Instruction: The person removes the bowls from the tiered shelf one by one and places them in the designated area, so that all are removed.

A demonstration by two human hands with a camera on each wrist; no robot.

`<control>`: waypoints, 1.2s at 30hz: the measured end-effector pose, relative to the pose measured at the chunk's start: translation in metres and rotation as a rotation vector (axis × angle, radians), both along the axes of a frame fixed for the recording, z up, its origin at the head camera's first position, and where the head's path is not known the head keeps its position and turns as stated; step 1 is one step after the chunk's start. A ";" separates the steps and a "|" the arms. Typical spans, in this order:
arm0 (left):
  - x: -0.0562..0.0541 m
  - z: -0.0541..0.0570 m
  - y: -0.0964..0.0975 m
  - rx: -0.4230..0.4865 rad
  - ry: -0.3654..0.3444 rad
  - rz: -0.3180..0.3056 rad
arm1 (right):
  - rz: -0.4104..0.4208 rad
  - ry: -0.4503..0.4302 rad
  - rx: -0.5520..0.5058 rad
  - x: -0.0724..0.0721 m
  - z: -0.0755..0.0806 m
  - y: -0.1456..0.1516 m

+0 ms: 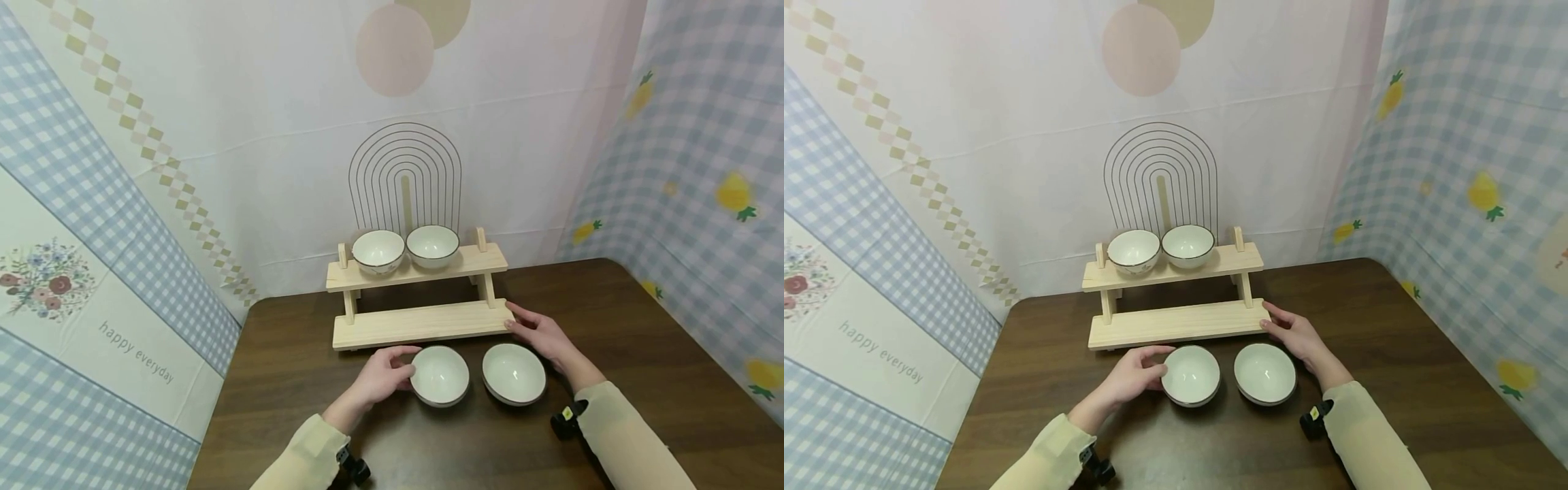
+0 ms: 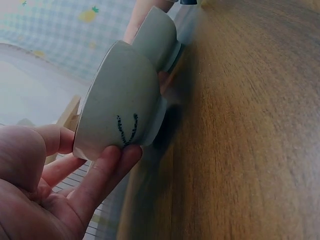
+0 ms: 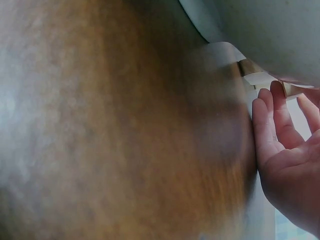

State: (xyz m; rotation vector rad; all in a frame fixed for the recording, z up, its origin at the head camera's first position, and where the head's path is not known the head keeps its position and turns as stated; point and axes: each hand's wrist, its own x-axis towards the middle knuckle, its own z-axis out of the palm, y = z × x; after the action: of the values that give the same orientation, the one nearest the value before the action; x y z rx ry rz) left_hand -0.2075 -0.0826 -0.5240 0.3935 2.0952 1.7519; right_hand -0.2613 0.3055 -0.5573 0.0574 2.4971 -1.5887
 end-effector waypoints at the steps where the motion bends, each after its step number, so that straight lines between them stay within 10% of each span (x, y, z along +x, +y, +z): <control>1: 0.000 0.000 0.000 0.002 0.000 -0.002 | 0.000 -0.001 -0.001 0.000 0.000 0.000; 36: -0.002 0.005 0.011 -0.037 -0.035 -0.057 | -0.011 -0.013 -0.016 0.000 0.001 -0.001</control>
State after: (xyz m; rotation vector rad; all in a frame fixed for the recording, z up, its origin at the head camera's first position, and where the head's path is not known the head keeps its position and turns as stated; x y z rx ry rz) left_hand -0.2091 -0.0720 -0.5194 0.4057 2.0687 1.6736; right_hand -0.2611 0.3046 -0.5564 0.0792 2.4783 -1.6078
